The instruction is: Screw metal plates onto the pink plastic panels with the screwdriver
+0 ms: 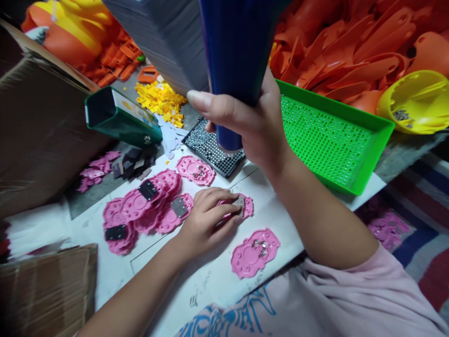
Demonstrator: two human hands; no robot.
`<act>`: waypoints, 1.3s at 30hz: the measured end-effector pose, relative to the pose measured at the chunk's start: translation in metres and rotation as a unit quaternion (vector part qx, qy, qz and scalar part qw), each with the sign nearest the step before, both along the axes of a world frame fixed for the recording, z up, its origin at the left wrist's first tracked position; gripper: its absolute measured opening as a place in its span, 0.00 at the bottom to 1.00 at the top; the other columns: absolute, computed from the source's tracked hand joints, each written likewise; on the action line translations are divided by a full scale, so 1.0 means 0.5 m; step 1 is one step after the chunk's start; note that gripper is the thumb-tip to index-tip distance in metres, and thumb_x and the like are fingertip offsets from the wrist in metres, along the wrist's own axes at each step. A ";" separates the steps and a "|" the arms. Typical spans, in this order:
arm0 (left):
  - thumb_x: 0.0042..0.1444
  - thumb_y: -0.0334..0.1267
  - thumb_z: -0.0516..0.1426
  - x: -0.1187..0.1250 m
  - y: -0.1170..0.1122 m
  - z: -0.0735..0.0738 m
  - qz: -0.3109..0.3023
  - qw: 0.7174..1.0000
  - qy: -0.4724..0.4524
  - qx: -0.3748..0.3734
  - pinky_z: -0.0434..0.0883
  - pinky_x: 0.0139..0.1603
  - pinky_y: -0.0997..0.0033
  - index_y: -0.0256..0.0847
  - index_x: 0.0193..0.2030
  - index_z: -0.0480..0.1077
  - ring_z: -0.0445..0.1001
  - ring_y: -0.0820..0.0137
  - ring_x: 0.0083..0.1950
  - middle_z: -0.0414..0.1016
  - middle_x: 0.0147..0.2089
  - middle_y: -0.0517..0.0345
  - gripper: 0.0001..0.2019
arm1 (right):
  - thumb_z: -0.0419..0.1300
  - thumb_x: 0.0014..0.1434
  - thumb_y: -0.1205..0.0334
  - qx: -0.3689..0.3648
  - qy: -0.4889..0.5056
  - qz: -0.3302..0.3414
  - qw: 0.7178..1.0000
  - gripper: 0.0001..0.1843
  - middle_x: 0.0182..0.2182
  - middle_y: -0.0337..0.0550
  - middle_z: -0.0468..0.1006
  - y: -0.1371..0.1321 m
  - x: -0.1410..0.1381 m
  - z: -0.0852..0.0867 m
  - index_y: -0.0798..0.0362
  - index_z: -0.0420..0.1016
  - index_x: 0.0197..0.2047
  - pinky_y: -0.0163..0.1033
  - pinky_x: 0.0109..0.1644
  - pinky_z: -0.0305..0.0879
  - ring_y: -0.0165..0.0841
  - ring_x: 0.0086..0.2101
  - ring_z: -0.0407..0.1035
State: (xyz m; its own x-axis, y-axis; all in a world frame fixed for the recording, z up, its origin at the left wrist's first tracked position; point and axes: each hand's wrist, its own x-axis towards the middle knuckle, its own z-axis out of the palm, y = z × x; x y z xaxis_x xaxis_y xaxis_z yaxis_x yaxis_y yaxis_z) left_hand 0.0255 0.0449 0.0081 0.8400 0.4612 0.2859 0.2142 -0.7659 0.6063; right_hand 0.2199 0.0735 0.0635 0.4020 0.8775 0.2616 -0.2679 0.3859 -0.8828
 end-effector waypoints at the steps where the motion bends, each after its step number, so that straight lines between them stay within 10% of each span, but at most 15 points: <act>1: 0.61 0.34 0.60 0.000 0.000 0.000 -0.001 1.000 0.000 0.000 0.65 0.53 0.56 0.40 0.43 0.73 0.71 0.62 0.51 0.78 0.48 0.50 0.05 | 0.70 0.44 0.52 0.001 0.002 -0.002 1.000 0.19 0.25 0.36 0.71 0.000 0.000 0.000 0.48 0.66 0.34 0.38 0.20 0.62 0.33 0.23 0.68; 39: 0.63 0.35 0.57 0.001 -0.010 -0.011 0.067 0.997 -0.010 0.047 0.65 0.48 0.56 0.40 0.40 0.74 0.70 0.61 0.48 0.78 0.48 0.49 0.04 | 0.70 0.44 0.50 0.032 -0.019 -0.019 0.999 0.16 0.22 0.36 0.70 0.035 -0.026 -0.036 0.51 0.70 0.27 0.37 0.25 0.67 0.30 0.20 0.68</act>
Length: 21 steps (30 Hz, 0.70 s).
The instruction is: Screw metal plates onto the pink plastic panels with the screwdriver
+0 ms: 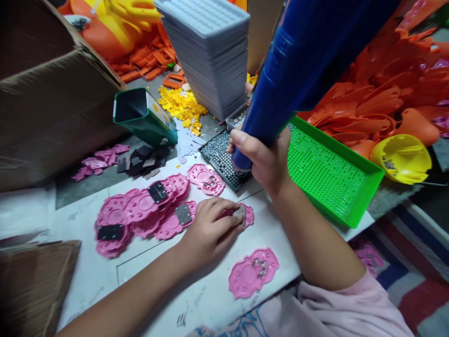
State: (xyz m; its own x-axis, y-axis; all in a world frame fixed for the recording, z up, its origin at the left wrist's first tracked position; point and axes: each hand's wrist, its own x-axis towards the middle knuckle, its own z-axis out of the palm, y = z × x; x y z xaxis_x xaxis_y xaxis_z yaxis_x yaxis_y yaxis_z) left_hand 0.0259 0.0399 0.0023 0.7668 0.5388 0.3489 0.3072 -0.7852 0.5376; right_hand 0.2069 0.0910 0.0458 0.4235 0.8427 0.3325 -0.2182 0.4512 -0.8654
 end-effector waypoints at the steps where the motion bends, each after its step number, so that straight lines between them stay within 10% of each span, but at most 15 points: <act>1: 0.63 0.35 0.57 0.000 0.000 -0.001 0.003 1.000 -0.001 0.002 0.65 0.48 0.56 0.40 0.40 0.75 0.70 0.61 0.47 0.78 0.48 0.49 0.05 | 0.69 0.45 0.52 0.002 -0.004 0.008 1.000 0.16 0.23 0.36 0.71 0.000 0.000 0.001 0.51 0.69 0.27 0.37 0.26 0.67 0.29 0.21 0.68; 21: 0.63 0.34 0.57 0.002 -0.008 -0.007 0.046 0.999 -0.020 -0.006 0.65 0.45 0.57 0.39 0.39 0.74 0.69 0.61 0.47 0.78 0.47 0.48 0.04 | 0.67 0.45 0.55 0.003 0.004 -0.005 1.000 0.11 0.21 0.37 0.72 -0.021 0.014 0.038 0.51 0.73 0.23 0.38 0.23 0.68 0.32 0.20 0.69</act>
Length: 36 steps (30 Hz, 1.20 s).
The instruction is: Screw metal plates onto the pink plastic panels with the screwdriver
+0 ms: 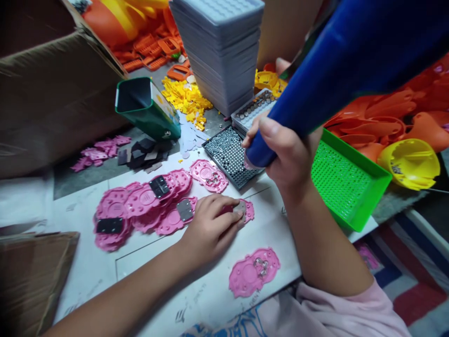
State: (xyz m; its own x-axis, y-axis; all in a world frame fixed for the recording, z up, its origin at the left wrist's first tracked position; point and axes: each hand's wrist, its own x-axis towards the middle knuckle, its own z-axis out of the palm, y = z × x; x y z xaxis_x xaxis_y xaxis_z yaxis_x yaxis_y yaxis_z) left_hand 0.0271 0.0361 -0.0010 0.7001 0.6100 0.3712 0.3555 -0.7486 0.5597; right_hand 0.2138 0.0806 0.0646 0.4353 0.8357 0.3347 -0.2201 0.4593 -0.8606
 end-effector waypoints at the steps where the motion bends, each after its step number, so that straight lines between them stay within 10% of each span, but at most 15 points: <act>1: 0.63 0.34 0.57 0.000 0.000 0.000 0.004 1.000 -0.001 0.003 0.65 0.45 0.58 0.39 0.39 0.74 0.69 0.61 0.47 0.78 0.46 0.48 0.05 | 0.67 0.46 0.54 0.001 0.000 0.004 1.000 0.12 0.21 0.38 0.72 -0.006 0.002 0.006 0.52 0.73 0.22 0.38 0.23 0.68 0.32 0.21 0.69; 13: 0.62 0.34 0.59 0.000 -0.001 0.004 0.015 1.000 -0.001 0.014 0.66 0.44 0.58 0.37 0.39 0.75 0.70 0.60 0.46 0.78 0.45 0.50 0.04 | 0.68 0.48 0.55 -0.031 0.013 0.233 0.972 0.25 0.23 0.39 0.74 -0.040 -0.005 0.024 0.46 0.73 0.50 0.41 0.25 0.68 0.36 0.22 0.70; 36: 0.63 0.34 0.57 0.001 -0.006 0.002 0.068 0.998 0.008 0.001 0.65 0.42 0.60 0.38 0.40 0.75 0.70 0.61 0.45 0.78 0.46 0.51 0.06 | 0.69 0.47 0.55 -0.044 0.005 0.286 0.957 0.29 0.23 0.41 0.75 -0.030 -0.020 -0.003 0.46 0.72 0.53 0.42 0.24 0.66 0.37 0.21 0.69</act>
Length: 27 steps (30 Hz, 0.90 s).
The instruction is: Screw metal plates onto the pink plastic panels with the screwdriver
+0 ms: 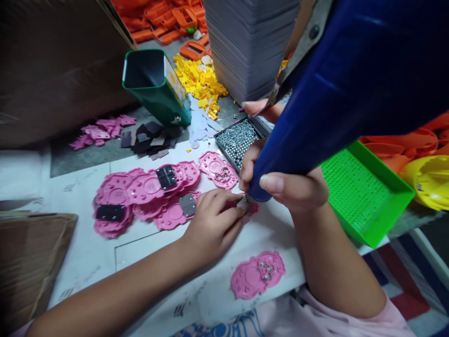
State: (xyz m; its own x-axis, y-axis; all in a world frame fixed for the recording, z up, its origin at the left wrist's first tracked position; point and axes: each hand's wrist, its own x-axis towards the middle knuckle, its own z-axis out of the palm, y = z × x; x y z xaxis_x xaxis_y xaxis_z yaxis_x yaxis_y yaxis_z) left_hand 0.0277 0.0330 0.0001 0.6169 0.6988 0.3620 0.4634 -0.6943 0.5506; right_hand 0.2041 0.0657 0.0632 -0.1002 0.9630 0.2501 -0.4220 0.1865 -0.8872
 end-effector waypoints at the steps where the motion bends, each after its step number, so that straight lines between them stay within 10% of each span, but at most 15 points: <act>1: 0.63 0.34 0.57 0.000 0.000 0.000 0.001 1.000 0.000 -0.001 0.65 0.42 0.60 0.38 0.40 0.75 0.70 0.61 0.45 0.78 0.46 0.51 0.06 | 0.69 0.47 0.55 0.000 -0.002 -0.001 1.000 0.29 0.23 0.41 0.74 0.000 0.000 0.000 0.46 0.72 0.53 0.42 0.24 0.66 0.37 0.21 0.69; 27: 0.64 0.34 0.56 0.001 -0.003 0.003 0.004 0.999 0.031 -0.015 0.60 0.40 0.61 0.40 0.41 0.76 0.65 0.62 0.42 0.77 0.44 0.53 0.07 | 0.68 0.54 0.52 0.062 -0.068 0.002 0.996 0.26 0.26 0.41 0.73 -0.013 -0.008 -0.007 0.48 0.68 0.54 0.42 0.26 0.70 0.35 0.24 0.70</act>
